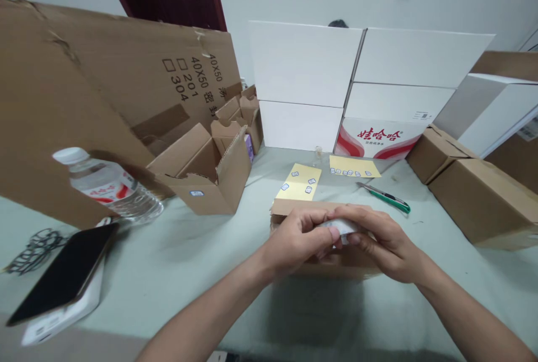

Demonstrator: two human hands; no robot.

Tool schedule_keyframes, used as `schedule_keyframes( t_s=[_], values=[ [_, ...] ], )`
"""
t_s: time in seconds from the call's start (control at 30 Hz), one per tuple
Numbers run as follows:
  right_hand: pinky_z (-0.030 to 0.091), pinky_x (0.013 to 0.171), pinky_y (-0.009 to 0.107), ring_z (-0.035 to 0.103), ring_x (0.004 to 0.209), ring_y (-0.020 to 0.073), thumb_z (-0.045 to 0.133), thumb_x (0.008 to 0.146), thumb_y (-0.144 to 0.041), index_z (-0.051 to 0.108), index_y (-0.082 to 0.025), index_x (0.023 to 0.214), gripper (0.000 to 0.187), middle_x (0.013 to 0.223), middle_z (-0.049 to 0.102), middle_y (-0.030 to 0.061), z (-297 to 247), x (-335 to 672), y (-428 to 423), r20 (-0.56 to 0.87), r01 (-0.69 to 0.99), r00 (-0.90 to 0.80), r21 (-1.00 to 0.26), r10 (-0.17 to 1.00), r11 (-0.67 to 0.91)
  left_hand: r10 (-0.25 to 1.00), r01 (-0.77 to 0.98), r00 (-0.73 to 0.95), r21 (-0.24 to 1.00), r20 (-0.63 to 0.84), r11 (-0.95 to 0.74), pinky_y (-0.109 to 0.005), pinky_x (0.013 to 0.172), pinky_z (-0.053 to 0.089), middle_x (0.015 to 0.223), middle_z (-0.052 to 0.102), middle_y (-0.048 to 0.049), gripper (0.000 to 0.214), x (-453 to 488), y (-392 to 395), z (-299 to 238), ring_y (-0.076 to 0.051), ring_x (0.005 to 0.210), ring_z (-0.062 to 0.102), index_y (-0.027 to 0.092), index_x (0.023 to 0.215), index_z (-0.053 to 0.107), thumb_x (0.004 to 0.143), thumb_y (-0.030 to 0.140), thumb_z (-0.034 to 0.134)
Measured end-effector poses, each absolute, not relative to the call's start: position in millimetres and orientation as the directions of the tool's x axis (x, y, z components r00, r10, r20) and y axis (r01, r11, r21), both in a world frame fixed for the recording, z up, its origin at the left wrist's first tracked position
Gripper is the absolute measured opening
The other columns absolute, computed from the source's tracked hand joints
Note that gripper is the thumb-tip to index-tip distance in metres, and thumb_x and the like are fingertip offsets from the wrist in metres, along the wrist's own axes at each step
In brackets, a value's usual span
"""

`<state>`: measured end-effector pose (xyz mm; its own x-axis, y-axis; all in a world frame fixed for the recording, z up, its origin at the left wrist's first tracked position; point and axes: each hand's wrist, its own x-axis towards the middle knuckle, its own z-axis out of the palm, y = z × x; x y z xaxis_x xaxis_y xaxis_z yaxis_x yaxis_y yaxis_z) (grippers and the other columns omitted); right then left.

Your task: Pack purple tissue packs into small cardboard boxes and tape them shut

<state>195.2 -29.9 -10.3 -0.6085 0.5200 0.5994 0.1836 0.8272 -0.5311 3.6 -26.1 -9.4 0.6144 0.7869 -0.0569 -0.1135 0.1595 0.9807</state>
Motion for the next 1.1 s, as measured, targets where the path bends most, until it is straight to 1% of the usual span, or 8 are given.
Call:
schedule_keyframes(
  t_s=[0.17,0.23,0.33,0.43,0.57,0.77,0.93,1.1],
  values=[
    [0.054,0.085,0.032,0.069,0.101,0.0207,0.043,0.097,-0.019,0.054,-0.027,0.131,0.037,0.111,0.072,0.007,-8,195,-30,0.603,0.185,-0.619,-0.51,0.503,0.84,0.783,-0.175,0.618,0.961,-0.064,0.216,-0.024,0.05,0.026,0.049,0.042,0.0038,0.017,4,-28,-9,-0.008,0.047,0.032,0.014,0.061,0.059,0.057,0.03,0.056],
    [0.053,0.089,0.033,0.067,0.106,0.0202,0.041,0.096,-0.015,0.053,-0.028,0.134,0.042,0.118,0.071,0.0063,-7,195,-31,0.587,0.18,-0.635,-0.519,0.501,0.836,0.783,-0.186,0.618,0.957,-0.064,0.225,-0.024,0.049,0.026,0.053,0.045,0.0021,0.019,5,-29,-9,-0.008,0.048,0.033,0.014,0.063,0.059,0.055,0.031,0.053],
    [0.051,0.093,0.029,0.065,0.111,0.0171,0.043,0.094,-0.011,0.05,-0.029,0.137,0.047,0.121,0.069,0.0041,-8,196,-33,0.584,0.176,-0.634,-0.529,0.506,0.83,0.791,-0.18,0.609,0.96,-0.063,0.215,-0.025,0.05,0.025,0.058,0.047,0.001,0.022,6,-30,-8,-0.008,0.049,0.033,0.014,0.065,0.058,0.058,0.035,0.056],
    [0.051,0.093,0.027,0.065,0.11,0.0157,0.047,0.095,-0.012,0.05,-0.028,0.136,0.045,0.12,0.069,0.0044,-11,197,-34,0.592,0.194,-0.618,-0.524,0.518,0.83,0.8,-0.155,0.598,0.971,-0.053,0.181,-0.025,0.049,0.021,0.054,0.04,0.0038,0.019,7,-31,-8,-0.008,0.049,0.029,0.015,0.064,0.056,0.06,0.033,0.06],
    [0.053,0.091,0.03,0.065,0.111,0.0182,0.047,0.096,-0.014,0.047,-0.026,0.139,0.044,0.121,0.069,0.0074,-15,197,-35,0.575,0.218,-0.63,-0.514,0.522,0.83,0.798,-0.187,0.602,0.965,-0.034,0.183,-0.026,0.047,0.016,0.05,0.032,0.005,0.01,7,-31,-12,-0.008,0.048,0.022,0.017,0.057,0.049,0.056,0.027,0.05],
    [0.056,0.088,0.033,0.067,0.11,0.0212,0.047,0.097,-0.017,0.048,-0.026,0.139,0.043,0.119,0.07,0.0088,-15,196,-35,0.584,0.241,-0.62,-0.494,0.524,0.835,0.804,-0.209,0.595,0.965,-0.004,0.159,-0.026,0.047,0.017,0.053,0.041,0.0021,0.014,6,-29,-16,-0.009,0.049,0.027,0.016,0.059,0.053,0.051,0.026,0.047],
    [0.055,0.091,0.033,0.066,0.113,0.0213,0.047,0.097,-0.017,0.049,-0.026,0.138,0.042,0.123,0.069,0.0091,-15,197,-35,0.586,0.248,-0.617,-0.488,0.525,0.837,0.807,-0.195,0.591,0.971,0.006,0.135,-0.025,0.046,0.018,0.053,0.041,0.0028,0.017,6,-29,-16,-0.007,0.046,0.027,0.015,0.061,0.053,0.063,0.032,0.052],
    [0.056,0.088,0.032,0.066,0.112,0.0214,0.048,0.096,-0.017,0.048,-0.027,0.139,0.044,0.119,0.071,0.0077,-18,198,-36,0.569,0.248,-0.618,-0.514,0.542,0.821,0.797,-0.173,0.604,0.978,0.013,0.116,-0.025,0.044,0.016,0.051,0.042,0.0027,0.014,7,-28,-16,-0.007,0.044,0.026,0.016,0.058,0.053,0.059,0.029,0.048]
  ],
)
